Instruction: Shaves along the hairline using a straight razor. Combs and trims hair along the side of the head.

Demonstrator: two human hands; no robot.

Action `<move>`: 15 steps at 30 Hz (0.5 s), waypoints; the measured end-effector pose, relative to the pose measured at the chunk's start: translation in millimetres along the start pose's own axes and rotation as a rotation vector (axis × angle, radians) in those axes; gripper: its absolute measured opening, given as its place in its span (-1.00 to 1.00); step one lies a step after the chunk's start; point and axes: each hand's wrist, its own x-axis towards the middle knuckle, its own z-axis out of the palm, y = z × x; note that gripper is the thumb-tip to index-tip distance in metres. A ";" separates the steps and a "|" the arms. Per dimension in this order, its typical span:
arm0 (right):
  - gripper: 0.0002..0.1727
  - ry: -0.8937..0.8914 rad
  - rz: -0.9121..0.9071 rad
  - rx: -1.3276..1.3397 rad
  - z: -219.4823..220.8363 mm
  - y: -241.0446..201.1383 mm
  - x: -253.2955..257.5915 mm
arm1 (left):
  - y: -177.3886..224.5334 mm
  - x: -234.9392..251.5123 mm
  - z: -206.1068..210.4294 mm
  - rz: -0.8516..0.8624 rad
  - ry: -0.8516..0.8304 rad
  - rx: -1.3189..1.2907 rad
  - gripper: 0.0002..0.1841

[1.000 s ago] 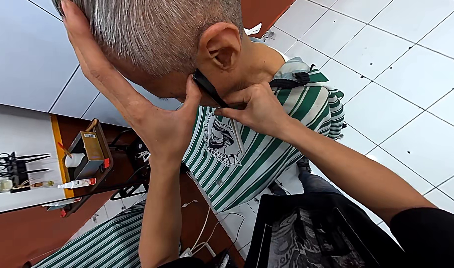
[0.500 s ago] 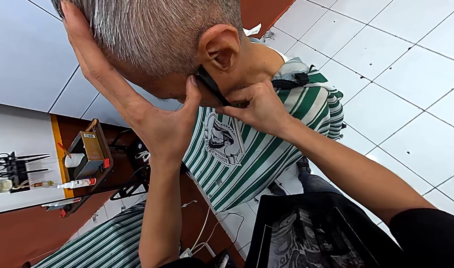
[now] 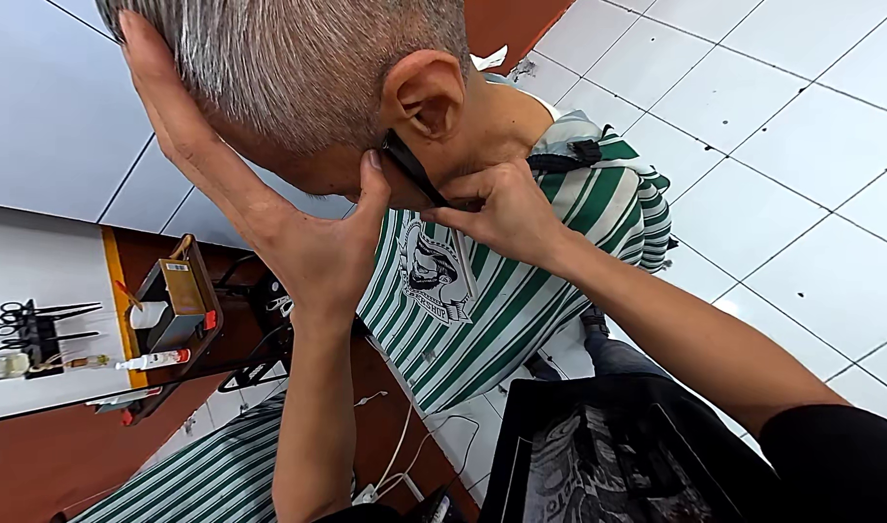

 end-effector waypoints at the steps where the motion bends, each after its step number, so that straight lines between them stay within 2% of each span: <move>1: -0.67 0.007 -0.012 -0.004 -0.1 0.8 -1.4 | -0.7 0.1 0.4 0.003 0.004 -0.003 0.14; 5: -0.72 0.015 -0.108 0.031 -6.5 -4.7 -23.3 | -3.1 -4.6 -1.2 0.012 0.008 -0.029 0.13; 8: -0.79 -0.003 -0.153 0.127 -38.1 -20.1 -52.2 | -2.0 -4.3 -2.8 0.011 0.010 -0.045 0.13; 12: -0.76 0.064 0.014 0.186 -113.4 -20.1 -70.6 | -3.5 -5.7 -7.1 0.041 0.055 -0.088 0.12; 15: -0.74 0.124 0.122 0.002 -167.1 11.3 -43.4 | 6.2 -23.0 -14.6 0.022 0.130 -0.160 0.05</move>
